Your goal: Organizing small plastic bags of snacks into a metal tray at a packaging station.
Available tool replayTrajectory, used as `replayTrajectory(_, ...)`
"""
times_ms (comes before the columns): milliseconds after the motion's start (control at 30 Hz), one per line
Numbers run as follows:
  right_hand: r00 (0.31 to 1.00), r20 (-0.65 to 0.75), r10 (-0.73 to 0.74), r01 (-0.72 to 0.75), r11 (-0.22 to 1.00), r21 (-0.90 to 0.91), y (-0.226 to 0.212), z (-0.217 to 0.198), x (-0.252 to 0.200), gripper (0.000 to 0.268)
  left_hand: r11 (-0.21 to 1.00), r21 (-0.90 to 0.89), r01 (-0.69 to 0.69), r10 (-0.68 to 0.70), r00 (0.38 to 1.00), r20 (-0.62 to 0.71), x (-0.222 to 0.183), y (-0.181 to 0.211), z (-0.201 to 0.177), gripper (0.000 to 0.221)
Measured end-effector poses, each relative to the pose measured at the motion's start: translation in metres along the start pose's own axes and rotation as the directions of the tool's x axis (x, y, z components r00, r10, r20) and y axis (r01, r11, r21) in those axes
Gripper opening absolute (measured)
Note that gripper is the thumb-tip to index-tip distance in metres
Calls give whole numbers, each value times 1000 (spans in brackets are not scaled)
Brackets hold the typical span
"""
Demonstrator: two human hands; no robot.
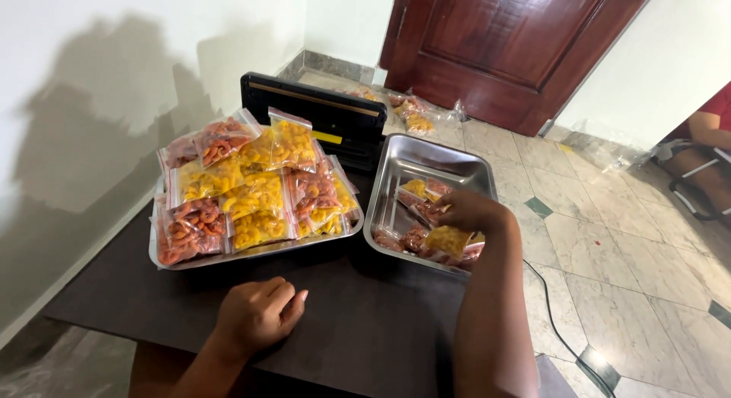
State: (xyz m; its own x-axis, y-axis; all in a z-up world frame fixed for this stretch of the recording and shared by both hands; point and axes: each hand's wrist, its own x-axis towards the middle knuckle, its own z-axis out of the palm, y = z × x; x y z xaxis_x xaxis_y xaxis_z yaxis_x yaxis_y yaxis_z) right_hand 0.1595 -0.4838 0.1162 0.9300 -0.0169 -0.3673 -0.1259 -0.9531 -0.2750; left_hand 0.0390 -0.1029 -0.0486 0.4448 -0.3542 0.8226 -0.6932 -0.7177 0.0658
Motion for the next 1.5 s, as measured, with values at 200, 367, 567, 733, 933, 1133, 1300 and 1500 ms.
replayTrajectory(200, 950, -250, -186, 245, 940, 236, -33, -28, -63, 32, 985, -168, 38, -36, 999, 15, 12, 7, -5, 38)
replayTrajectory(367, 826, -371, -425, 507, 848, 155, -68, -32, -96, 31, 646, -570, 508, -268, 850, 454, 64, 34, -10, 29)
replayTrajectory(567, 595, -434, -676, 804, 503, 317, -87, -20, -95, 28, 122, -611, 783, -357, 608, 709, 136, 75, -3, 79)
replayTrajectory(733, 440, -633, -637, 898, 323, 299, -79, -16, -96, 28, 130, -668, 732, -436, 648, 625, 187, 67, 25, 90)
replayTrajectory(933, 336, -729, -596, 938, 283, 201, -85, -19, -108, 20, -469, -847, 253, -328, 840, 432, 191, 27, 63, 49)
replayTrajectory(1133, 425, -672, -606, 899, 372, 232, -84, -18, -106, 49, -107, -977, 187, -355, 910, 213, 172, 16, 77, 58)
replayTrajectory(1300, 624, -425, -656, 771, 604, 200, -93, -17, -110, 63, 52, -999, -8, -313, 950, -24, 171, 15, 88, 74)
replayTrajectory(1500, 626, -263, -734, 779, 607, 156, -111, -16, -119, 59, 503, -835, -224, -273, 875, -399, 162, 24, 91, 60)
